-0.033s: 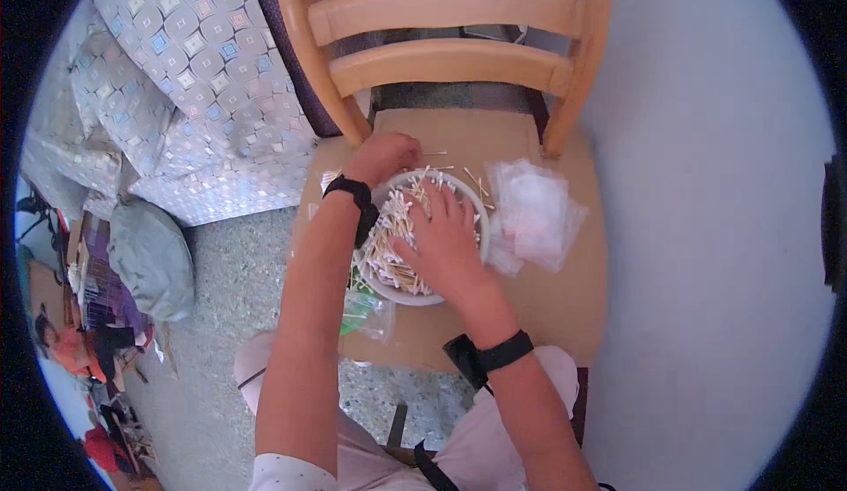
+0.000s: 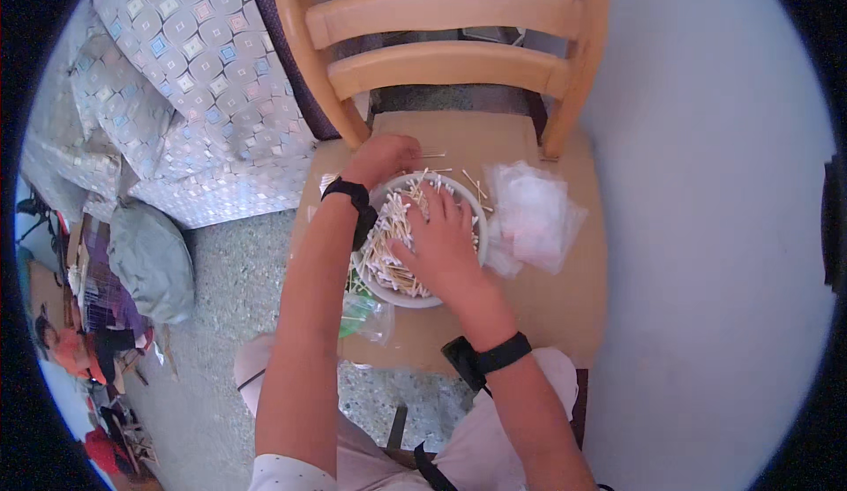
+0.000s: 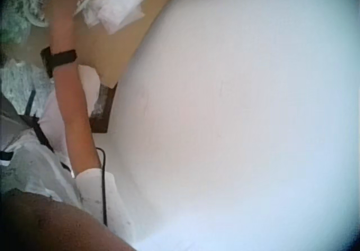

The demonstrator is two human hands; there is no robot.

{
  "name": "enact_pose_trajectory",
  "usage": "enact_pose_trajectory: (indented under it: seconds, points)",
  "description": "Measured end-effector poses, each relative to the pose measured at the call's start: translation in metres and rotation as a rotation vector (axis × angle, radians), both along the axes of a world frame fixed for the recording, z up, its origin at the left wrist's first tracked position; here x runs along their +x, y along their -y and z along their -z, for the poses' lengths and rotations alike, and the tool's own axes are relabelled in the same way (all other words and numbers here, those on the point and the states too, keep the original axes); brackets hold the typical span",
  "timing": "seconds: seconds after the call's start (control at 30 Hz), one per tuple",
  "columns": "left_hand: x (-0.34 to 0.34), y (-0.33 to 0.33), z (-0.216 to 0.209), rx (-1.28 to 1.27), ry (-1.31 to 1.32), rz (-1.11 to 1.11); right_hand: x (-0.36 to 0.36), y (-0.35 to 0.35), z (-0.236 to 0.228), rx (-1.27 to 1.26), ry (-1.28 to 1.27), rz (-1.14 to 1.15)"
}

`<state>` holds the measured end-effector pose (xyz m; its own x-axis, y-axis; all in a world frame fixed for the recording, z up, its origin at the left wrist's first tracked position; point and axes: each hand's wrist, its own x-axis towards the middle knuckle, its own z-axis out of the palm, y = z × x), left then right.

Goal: Sorting cotton swabs from a large bowl into small plastic zip bags.

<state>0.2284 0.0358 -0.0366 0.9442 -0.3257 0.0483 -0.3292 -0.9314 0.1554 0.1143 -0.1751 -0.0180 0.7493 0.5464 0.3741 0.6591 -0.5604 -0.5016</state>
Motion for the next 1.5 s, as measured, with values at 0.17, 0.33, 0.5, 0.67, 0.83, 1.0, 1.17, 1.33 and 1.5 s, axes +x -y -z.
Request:
enact_pose_trajectory:
  seconds: [0.17,0.33,0.5,0.67,0.83,1.0,1.17,1.33,1.5]
  points:
    - [-0.003,0.002,-0.006,-0.196,-0.224,-0.068,0.000,-0.003,-0.003,-0.025,-0.040,0.008]
    - [-0.003,-0.003,0.003,-0.286,-0.158,-0.020,-0.006,-0.005,-0.007,-0.027,-0.049,0.005]
    - [-0.008,-0.015,-0.005,-0.258,-0.215,-0.052,-0.009,-0.006,-0.009,-0.050,-0.048,0.014]
    - [-0.022,-0.010,-0.009,-0.229,-0.118,0.187,-0.008,0.000,-0.006,-0.075,-0.040,0.038]
    - [-0.049,-0.008,-0.022,0.093,-0.249,0.095,-0.011,-0.001,-0.012,-0.083,-0.043,-0.047]
    - [-0.060,-0.008,-0.017,-0.171,-0.096,0.176,-0.015,-0.002,-0.008,-0.056,-0.031,-0.068]
    - [-0.060,0.009,-0.019,-0.308,-0.299,-0.033,-0.029,0.004,-0.012,-0.121,-0.087,-0.072]
    - [-0.057,0.007,-0.013,-0.343,-0.224,0.048,-0.035,0.005,-0.009,-0.063,-0.077,-0.079]
    - [-0.053,0.020,-0.017,-0.334,-0.177,0.074,-0.033,0.005,-0.005,-0.083,-0.044,-0.047]
